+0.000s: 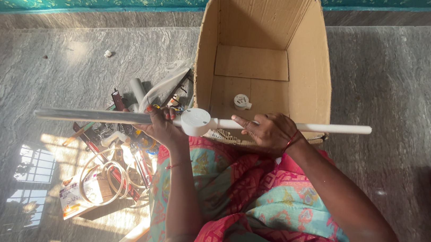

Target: The person sits on the floor and handles various white plastic plumbing fittings and pipes, picking them up from a pile and placing them into a cardboard box. The person also briefly assembles a pipe with a fitting before placing the components into the box.

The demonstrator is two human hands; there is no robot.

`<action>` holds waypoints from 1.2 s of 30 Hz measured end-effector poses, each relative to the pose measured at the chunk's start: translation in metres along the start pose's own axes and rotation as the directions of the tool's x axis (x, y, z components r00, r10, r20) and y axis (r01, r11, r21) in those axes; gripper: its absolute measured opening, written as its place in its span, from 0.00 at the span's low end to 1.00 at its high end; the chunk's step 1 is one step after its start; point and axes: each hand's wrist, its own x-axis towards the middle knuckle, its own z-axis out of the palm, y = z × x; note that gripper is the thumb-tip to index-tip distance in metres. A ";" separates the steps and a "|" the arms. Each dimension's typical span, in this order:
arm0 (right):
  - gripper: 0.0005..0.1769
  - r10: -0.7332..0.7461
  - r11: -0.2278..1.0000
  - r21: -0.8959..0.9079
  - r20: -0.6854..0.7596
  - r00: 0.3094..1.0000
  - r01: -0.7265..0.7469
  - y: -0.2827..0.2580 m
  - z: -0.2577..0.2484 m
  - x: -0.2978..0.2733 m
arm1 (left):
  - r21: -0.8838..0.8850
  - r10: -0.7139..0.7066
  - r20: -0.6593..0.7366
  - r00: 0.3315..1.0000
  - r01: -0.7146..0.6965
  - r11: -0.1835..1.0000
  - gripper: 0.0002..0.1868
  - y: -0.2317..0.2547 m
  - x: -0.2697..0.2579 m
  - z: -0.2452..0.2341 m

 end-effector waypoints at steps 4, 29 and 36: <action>0.31 0.013 1.000 -0.007 0.019 1.000 -0.013 0.001 0.001 0.002 | -0.076 -0.052 -0.004 0.999 0.051 0.996 0.45 0.005 -0.006 0.012; 0.27 -0.056 0.952 -0.306 -0.130 0.990 0.013 0.029 -0.015 -0.001 | -0.257 -0.320 -0.081 0.944 0.291 0.922 0.33 -0.002 0.026 -0.021; 0.29 -0.096 0.857 -0.515 -0.152 0.984 0.004 0.027 -0.023 -0.005 | -0.385 -0.340 -0.093 0.936 0.281 0.879 0.20 -0.040 0.065 -0.092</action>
